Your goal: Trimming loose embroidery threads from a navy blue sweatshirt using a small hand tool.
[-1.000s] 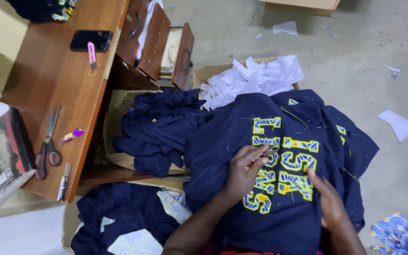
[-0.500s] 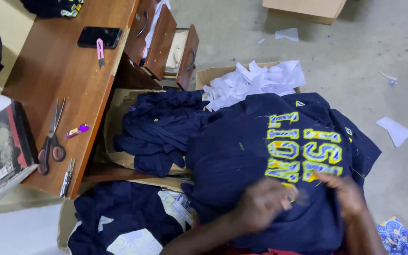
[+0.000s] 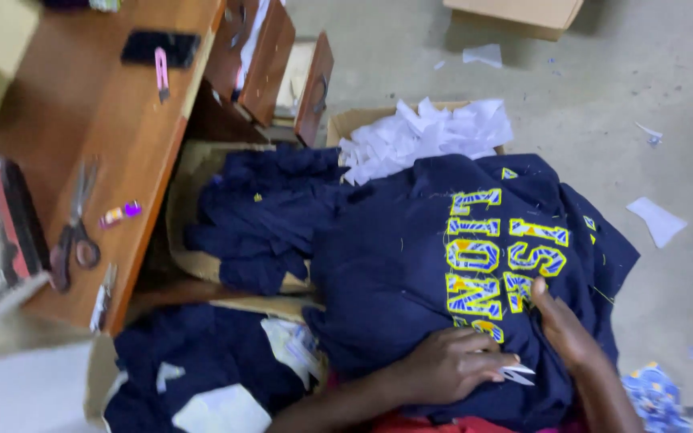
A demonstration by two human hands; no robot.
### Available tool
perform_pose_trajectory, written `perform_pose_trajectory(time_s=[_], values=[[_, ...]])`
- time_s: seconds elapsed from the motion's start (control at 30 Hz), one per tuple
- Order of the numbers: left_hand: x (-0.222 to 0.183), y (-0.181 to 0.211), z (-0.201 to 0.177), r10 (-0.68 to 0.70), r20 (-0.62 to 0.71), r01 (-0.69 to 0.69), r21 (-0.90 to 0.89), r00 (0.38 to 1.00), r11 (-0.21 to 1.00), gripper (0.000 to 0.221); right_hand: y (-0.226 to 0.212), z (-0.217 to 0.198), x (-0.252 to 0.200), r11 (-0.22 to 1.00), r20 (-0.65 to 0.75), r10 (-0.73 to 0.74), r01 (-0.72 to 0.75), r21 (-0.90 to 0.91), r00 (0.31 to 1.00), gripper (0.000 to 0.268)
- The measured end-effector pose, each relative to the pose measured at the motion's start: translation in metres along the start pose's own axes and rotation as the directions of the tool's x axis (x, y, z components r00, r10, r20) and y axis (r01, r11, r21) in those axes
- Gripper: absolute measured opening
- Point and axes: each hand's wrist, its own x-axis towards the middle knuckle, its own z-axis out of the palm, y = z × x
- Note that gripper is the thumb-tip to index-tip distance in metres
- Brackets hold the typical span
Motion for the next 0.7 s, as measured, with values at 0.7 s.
perform_pose_trajectory(time_s=[0.7], values=[[0.005,-0.035,-0.058,-0.503,-0.512,0.391,-0.317,0.696,0.864,0.035,-0.009,0.014,0.009,0.888,0.003,0.235,-0.216,0.405,0.972,0.056]])
